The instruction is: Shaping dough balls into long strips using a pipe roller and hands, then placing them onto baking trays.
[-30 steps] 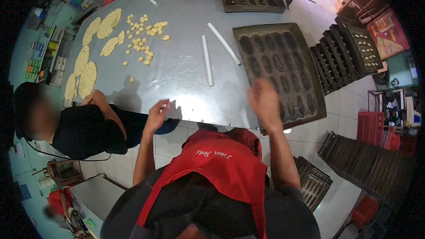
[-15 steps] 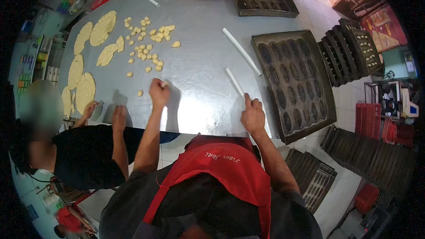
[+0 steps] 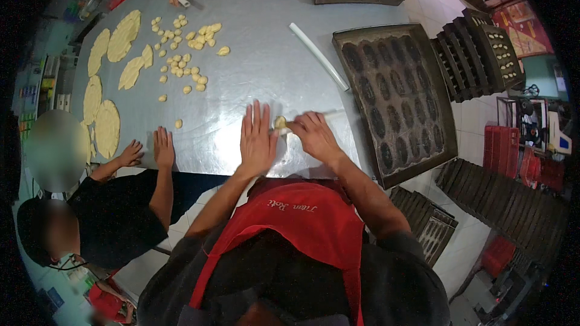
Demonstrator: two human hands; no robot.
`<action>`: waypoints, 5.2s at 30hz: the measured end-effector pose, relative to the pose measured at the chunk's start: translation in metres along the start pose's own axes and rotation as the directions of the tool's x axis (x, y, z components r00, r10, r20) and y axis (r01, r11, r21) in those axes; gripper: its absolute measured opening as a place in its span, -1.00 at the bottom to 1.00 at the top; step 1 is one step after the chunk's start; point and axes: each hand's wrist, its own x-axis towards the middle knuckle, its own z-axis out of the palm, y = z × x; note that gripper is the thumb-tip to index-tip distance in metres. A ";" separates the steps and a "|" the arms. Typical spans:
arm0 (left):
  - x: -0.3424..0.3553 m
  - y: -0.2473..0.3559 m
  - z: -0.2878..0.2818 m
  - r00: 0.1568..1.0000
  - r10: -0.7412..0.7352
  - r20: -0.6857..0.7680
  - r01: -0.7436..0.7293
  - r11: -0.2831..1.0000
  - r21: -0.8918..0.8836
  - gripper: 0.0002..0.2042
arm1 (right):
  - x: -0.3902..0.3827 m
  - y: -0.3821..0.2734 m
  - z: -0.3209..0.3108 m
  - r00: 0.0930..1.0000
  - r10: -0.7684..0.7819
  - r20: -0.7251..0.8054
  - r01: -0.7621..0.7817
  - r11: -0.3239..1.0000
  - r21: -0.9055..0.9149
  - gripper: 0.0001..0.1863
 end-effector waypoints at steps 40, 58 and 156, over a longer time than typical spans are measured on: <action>0.009 -0.199 -0.026 0.805 -0.433 -0.404 0.388 0.901 -0.192 -0.56 | 0.012 -0.087 0.065 0.950 0.235 0.203 -0.204 0.965 -0.165 -0.09; 0.023 -0.109 -0.033 0.800 -0.595 -0.081 0.384 0.611 -0.692 -0.79 | 0.003 -0.006 -0.004 0.943 0.288 -0.164 -0.264 0.952 0.153 -0.88; 0.076 0.011 0.046 0.994 -0.107 -0.018 0.096 0.945 -0.312 -0.53 | 0.039 0.072 -0.031 0.809 0.463 -0.362 -0.543 0.824 -0.162 -0.53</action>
